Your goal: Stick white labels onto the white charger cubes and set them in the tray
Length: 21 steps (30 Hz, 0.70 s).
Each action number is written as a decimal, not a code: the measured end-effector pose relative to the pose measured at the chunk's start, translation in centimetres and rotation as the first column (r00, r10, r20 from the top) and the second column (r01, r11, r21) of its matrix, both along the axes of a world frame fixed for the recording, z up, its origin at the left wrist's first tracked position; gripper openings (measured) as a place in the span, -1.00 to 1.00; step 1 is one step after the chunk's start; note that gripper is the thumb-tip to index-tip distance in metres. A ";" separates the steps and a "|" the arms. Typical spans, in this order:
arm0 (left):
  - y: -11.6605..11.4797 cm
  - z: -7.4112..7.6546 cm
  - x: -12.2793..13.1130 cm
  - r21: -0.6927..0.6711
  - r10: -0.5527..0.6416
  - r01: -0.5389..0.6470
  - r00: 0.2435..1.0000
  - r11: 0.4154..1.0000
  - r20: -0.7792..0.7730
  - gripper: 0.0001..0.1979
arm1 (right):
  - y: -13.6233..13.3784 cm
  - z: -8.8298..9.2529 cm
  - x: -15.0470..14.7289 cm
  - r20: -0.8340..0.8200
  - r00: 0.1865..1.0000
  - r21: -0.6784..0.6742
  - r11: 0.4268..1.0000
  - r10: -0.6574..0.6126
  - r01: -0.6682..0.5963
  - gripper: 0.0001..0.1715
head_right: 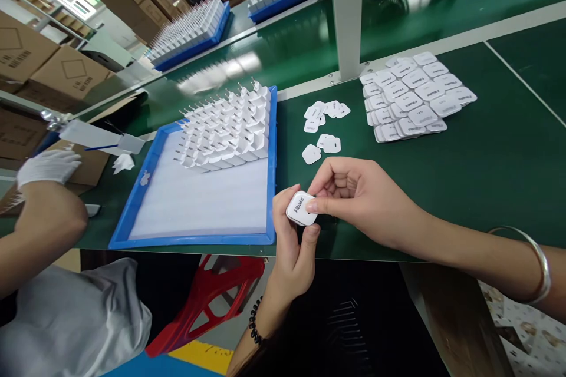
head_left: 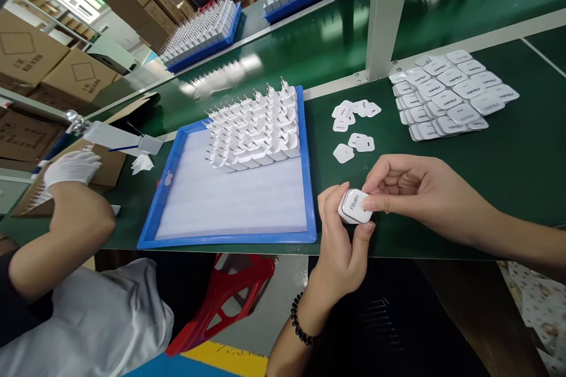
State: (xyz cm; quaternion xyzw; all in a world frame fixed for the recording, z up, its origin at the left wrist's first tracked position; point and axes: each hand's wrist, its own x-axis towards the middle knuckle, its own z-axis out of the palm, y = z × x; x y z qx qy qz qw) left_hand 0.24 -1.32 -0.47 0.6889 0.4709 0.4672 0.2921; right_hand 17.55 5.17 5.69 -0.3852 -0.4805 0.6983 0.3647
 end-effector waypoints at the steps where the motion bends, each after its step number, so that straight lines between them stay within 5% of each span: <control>1: 0.0 0.0 0.0 0.001 0.002 -0.002 1.000 1.000 -0.005 -0.49 | 0.0 0.0 0.0 0.000 1.000 -0.005 1.000 0.003 -0.003 -0.77; 21: 0.3 0.3 0.1 0.093 0.014 -0.004 0.994 0.996 -0.108 -0.51 | 0.3 -0.1 0.1 0.024 1.000 -0.051 0.999 0.019 -0.018 -0.67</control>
